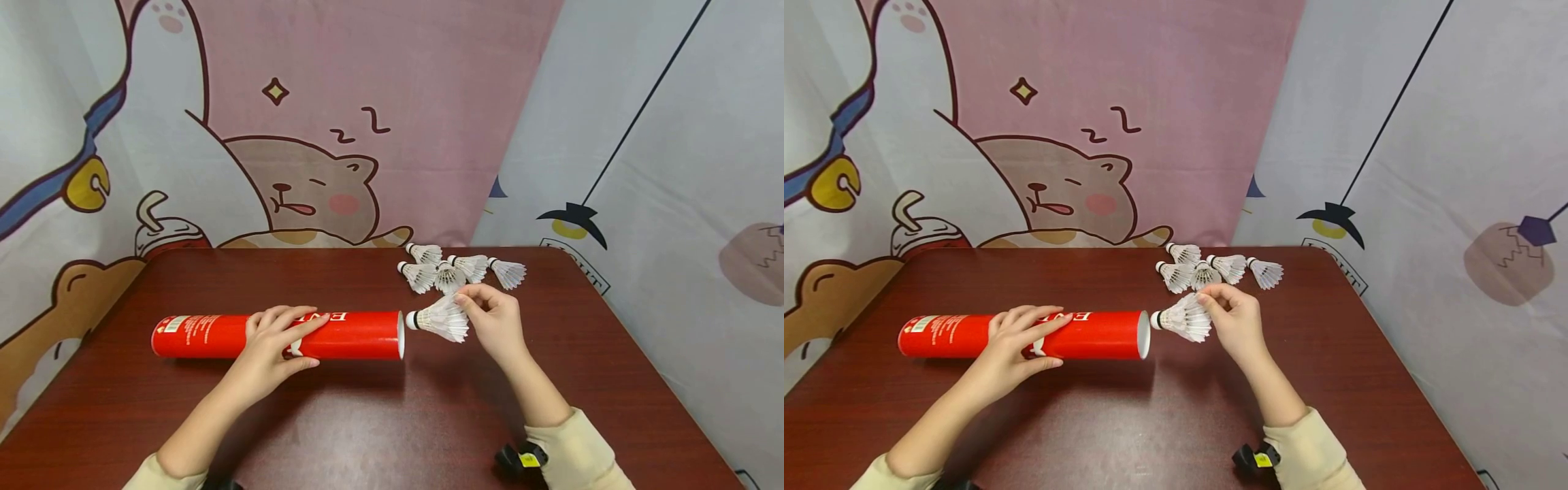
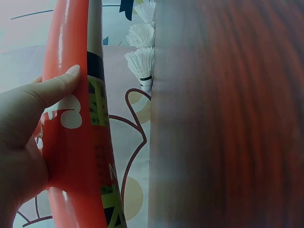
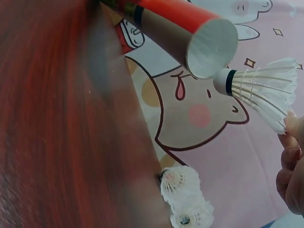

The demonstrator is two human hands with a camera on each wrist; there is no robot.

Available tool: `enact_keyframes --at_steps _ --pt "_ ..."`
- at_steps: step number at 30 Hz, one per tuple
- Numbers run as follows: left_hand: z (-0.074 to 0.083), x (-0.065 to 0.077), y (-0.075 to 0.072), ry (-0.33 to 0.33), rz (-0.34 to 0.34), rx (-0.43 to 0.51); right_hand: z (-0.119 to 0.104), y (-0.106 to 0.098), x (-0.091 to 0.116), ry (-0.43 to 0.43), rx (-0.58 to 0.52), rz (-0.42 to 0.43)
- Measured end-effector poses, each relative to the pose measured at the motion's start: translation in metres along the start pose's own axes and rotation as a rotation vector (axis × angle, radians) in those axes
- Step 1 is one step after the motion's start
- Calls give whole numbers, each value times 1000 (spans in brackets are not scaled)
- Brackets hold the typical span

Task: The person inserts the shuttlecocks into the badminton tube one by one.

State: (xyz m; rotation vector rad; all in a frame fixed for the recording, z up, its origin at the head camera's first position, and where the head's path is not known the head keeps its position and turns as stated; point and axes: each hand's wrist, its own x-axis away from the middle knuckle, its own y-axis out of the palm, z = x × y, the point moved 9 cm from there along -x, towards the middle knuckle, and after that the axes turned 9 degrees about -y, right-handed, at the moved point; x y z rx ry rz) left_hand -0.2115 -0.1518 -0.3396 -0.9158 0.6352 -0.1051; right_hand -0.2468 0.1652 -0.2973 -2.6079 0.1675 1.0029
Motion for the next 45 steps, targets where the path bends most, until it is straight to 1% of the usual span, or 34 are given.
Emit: enact_keyframes --at_steps 2,4,10,18,22,29,32,35,42,45 --pt "0 0 0 0 -1 -2 -11 4 1 -7 -14 -14" --pt "0 0 0 0 0 -4 -13 8 2 -5 -34 -21" --pt "1 0 0 -1 -1 -6 -15 22 9 -12 -98 -24" --pt "1 -1 0 4 4 -5 -16 39 21 0 -102 -13" --pt "0 0 0 9 4 -8 -17 44 24 -9 -125 -34" --pt "0 0 1 11 1 -6 -20 53 28 -25 -126 -88" --pt "0 0 1 21 0 -1 -19 57 29 -15 -128 -109" --pt "1 0 1 29 -1 4 -17 59 31 -11 -133 -107" --pt "2 0 1 34 -7 11 11 68 40 -12 -121 -75" --pt "3 0 1 34 -4 8 12 68 42 -29 -110 -57"
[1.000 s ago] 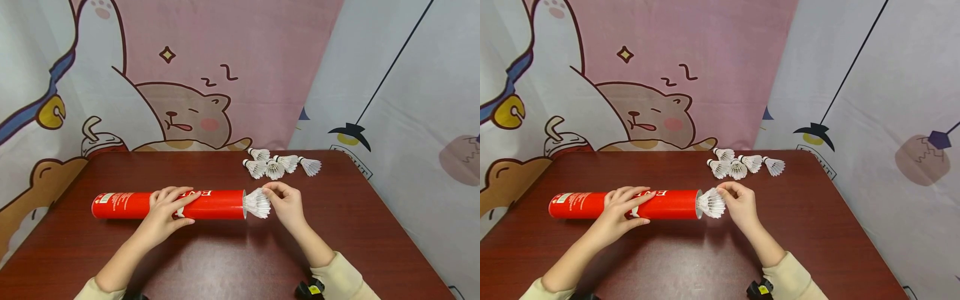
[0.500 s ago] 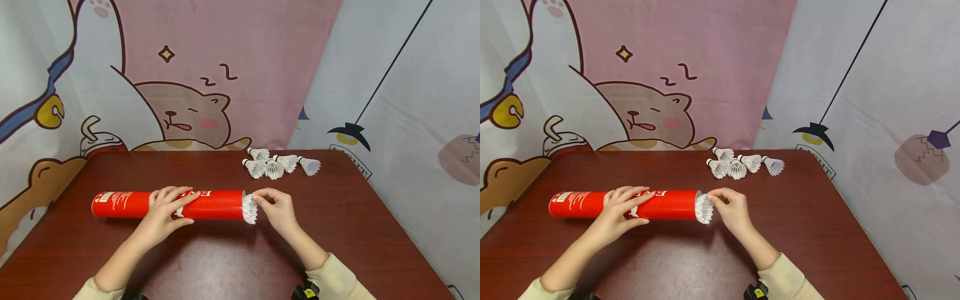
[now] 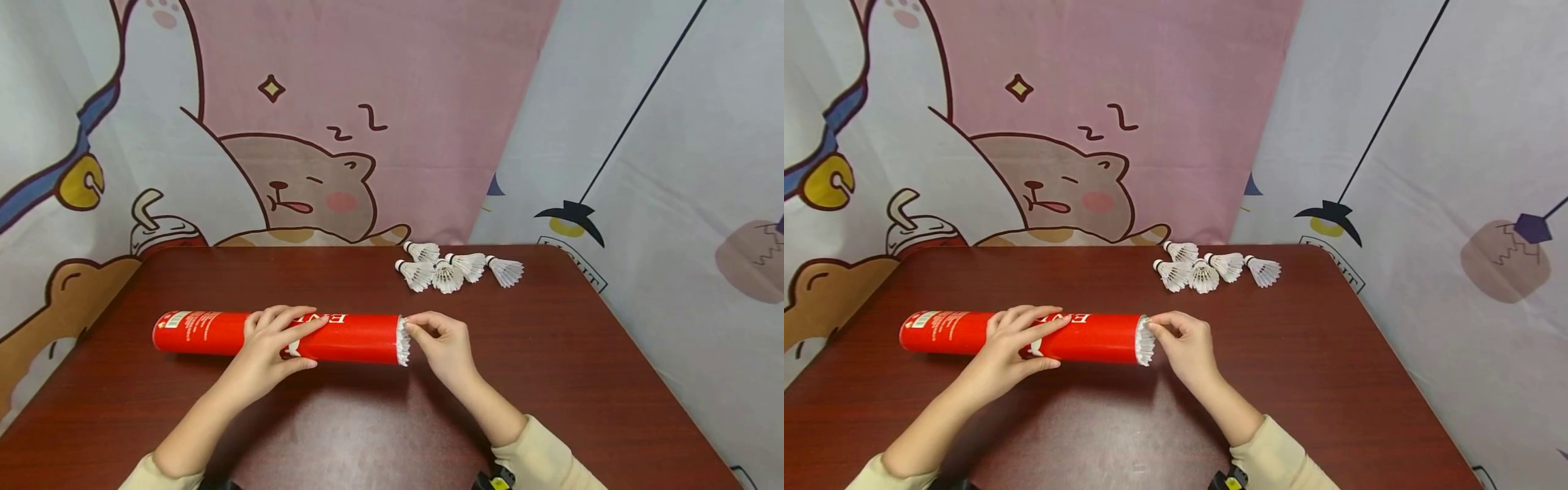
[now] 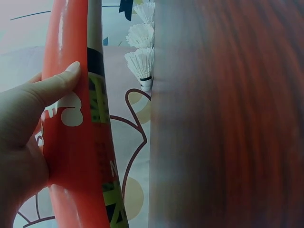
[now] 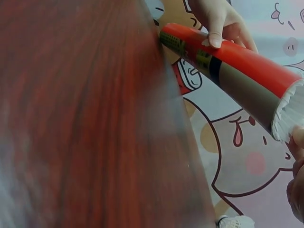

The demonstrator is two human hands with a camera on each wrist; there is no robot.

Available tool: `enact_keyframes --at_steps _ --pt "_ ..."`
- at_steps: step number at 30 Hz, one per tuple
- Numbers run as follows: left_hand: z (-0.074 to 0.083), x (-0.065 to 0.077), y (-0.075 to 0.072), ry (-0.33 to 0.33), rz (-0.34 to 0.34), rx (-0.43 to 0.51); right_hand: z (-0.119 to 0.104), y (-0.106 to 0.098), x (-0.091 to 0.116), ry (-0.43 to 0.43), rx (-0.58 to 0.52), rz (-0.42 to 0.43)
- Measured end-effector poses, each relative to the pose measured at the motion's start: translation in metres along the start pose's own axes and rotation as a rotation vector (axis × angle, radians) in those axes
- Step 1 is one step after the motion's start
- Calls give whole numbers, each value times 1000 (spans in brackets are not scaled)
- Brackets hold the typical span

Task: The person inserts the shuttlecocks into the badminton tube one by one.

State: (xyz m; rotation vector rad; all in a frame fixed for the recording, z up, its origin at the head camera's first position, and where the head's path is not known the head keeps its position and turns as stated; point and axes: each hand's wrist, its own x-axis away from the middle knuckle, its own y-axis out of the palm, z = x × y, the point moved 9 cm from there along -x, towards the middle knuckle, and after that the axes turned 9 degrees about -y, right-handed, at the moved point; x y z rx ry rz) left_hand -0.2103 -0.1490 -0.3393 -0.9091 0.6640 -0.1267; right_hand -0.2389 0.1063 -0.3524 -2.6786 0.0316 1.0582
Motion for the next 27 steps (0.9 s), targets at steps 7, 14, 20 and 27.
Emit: enact_keyframes --at_steps 7,14,20,27 --pt "-1 0 0 3 4 -5 -14 6 0 -2 35 15" --pt "0 0 1 6 15 -3 -45 16 -3 -6 40 -21" --pt "3 -2 2 10 14 0 -34 21 1 -4 50 -20" --pt "5 -2 1 10 13 2 -11 16 6 -3 49 11"
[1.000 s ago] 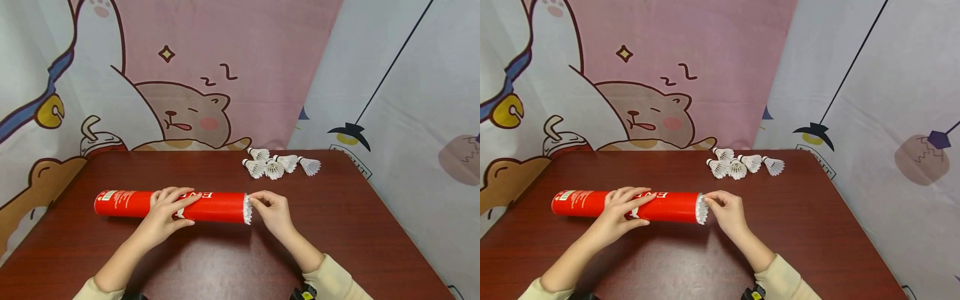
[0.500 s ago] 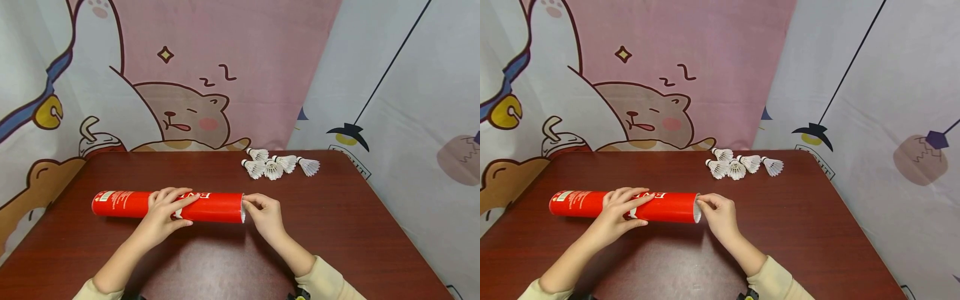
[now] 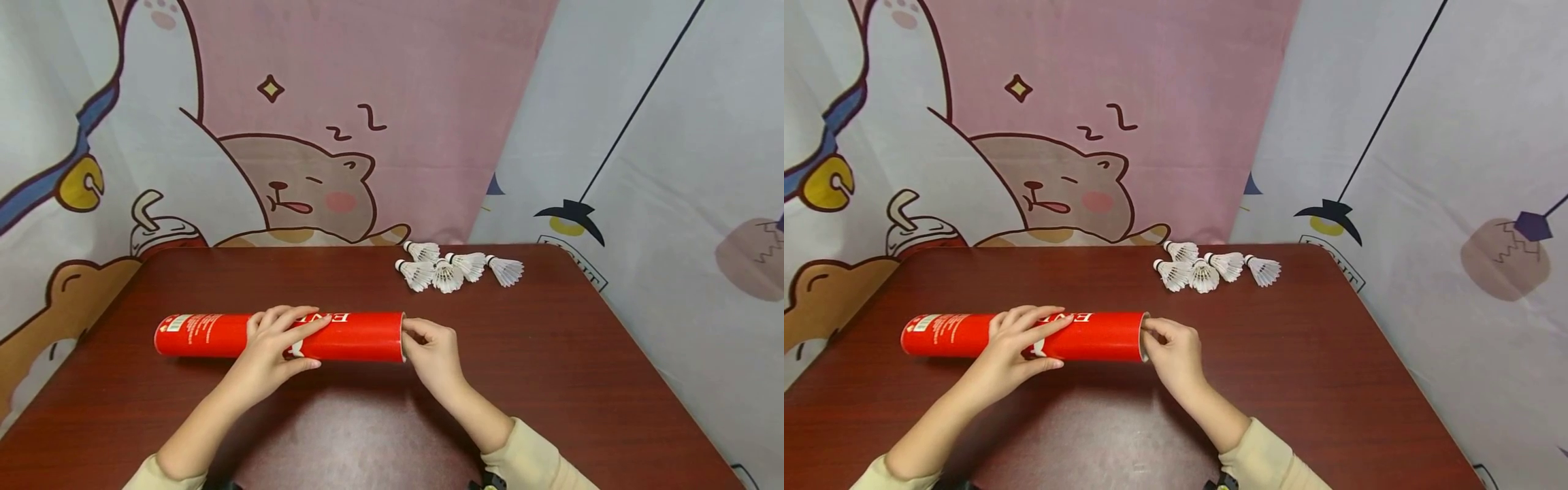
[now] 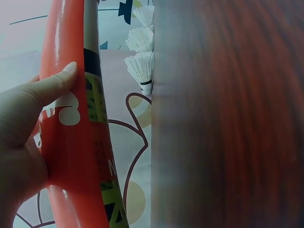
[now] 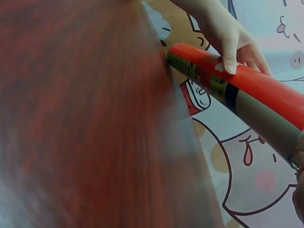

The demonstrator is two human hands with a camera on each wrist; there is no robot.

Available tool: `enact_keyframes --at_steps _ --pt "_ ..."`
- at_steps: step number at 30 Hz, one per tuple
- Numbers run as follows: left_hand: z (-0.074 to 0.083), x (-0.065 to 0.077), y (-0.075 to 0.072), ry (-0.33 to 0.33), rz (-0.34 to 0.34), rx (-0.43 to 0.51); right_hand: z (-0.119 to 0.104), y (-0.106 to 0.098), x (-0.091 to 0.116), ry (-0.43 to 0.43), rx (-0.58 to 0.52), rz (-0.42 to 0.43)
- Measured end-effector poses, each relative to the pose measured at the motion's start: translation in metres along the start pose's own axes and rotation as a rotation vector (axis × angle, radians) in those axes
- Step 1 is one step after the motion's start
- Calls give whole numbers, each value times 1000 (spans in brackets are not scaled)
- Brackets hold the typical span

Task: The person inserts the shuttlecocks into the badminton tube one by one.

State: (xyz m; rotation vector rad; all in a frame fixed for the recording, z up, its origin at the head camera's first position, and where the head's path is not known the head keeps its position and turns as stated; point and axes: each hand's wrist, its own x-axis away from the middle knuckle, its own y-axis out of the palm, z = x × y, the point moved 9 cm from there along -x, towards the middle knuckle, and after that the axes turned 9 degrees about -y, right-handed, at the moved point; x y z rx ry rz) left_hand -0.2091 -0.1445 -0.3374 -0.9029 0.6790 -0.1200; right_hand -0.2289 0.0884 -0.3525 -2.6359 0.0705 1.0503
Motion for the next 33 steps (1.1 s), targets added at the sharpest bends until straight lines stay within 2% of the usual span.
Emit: enact_keyframes --at_steps 3,10,18,26,33 --pt "0 0 0 0 -2 1 0 -4 -1 -31 -2 6" --pt "-1 0 0 -2 1 -2 -6 -16 -8 -183 44 33" --pt "-1 1 0 -2 3 -2 -21 -45 -26 -149 157 121" --pt "-2 1 0 -8 3 1 48 -73 -29 -56 170 222" --pt "-2 0 -1 -6 4 -4 82 -92 -31 41 212 266"
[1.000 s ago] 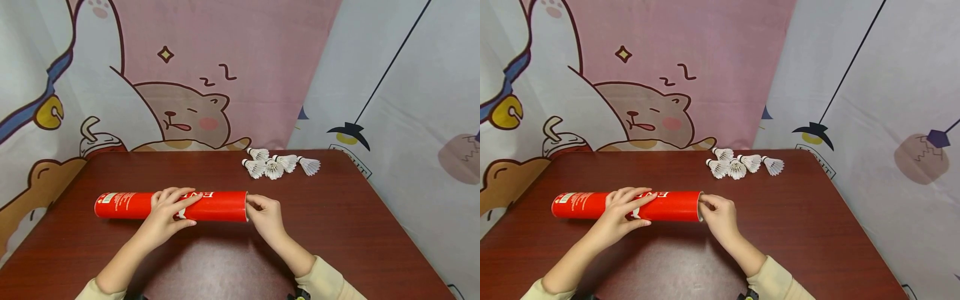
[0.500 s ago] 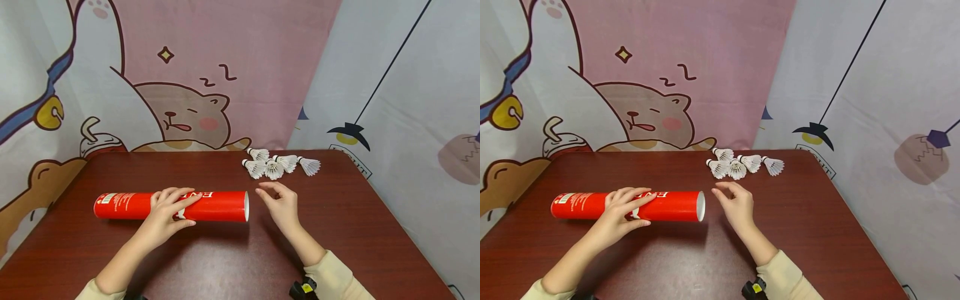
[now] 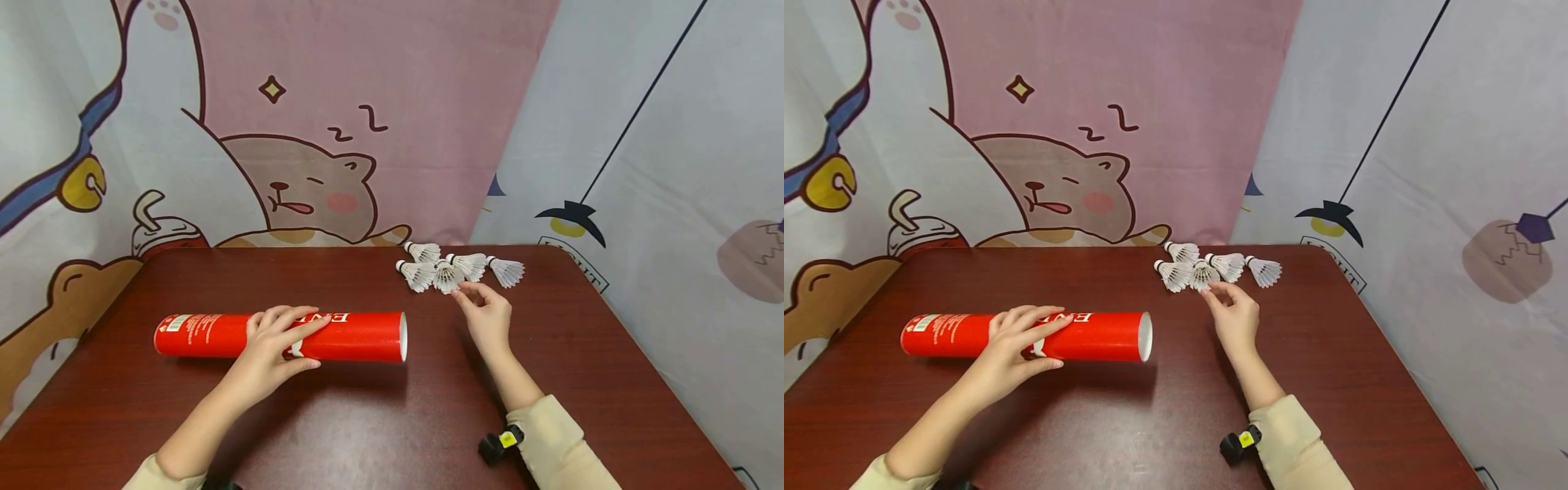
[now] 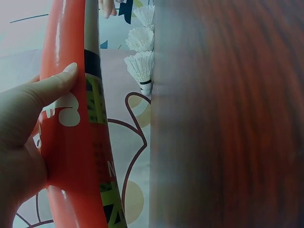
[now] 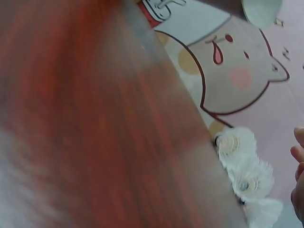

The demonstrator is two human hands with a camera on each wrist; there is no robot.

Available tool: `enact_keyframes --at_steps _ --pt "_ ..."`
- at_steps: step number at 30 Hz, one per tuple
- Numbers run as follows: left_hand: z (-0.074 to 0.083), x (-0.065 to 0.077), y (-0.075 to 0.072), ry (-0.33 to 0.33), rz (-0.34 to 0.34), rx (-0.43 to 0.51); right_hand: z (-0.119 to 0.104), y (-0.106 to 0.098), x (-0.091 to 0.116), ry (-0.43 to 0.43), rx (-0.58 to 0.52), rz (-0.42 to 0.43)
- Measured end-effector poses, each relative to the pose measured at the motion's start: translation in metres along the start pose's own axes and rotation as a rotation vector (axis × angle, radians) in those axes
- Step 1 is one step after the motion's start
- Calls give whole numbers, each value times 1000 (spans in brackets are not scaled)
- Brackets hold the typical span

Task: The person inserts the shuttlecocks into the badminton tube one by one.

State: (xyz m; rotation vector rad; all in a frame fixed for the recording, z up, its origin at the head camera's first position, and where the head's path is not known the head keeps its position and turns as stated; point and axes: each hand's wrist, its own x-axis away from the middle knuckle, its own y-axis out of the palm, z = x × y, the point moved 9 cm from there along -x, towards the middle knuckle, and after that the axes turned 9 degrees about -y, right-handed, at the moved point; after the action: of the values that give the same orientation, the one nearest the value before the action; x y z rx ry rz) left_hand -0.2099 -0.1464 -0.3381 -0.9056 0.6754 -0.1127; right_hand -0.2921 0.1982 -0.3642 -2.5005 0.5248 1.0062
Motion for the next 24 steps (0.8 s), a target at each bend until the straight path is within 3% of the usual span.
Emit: enact_keyframes --at_steps 15,24 --pt "0 0 0 -5 -9 5 64 -2 -4 211 187 -36" --pt "0 0 0 -4 -8 10 82 6 -3 250 241 -64"
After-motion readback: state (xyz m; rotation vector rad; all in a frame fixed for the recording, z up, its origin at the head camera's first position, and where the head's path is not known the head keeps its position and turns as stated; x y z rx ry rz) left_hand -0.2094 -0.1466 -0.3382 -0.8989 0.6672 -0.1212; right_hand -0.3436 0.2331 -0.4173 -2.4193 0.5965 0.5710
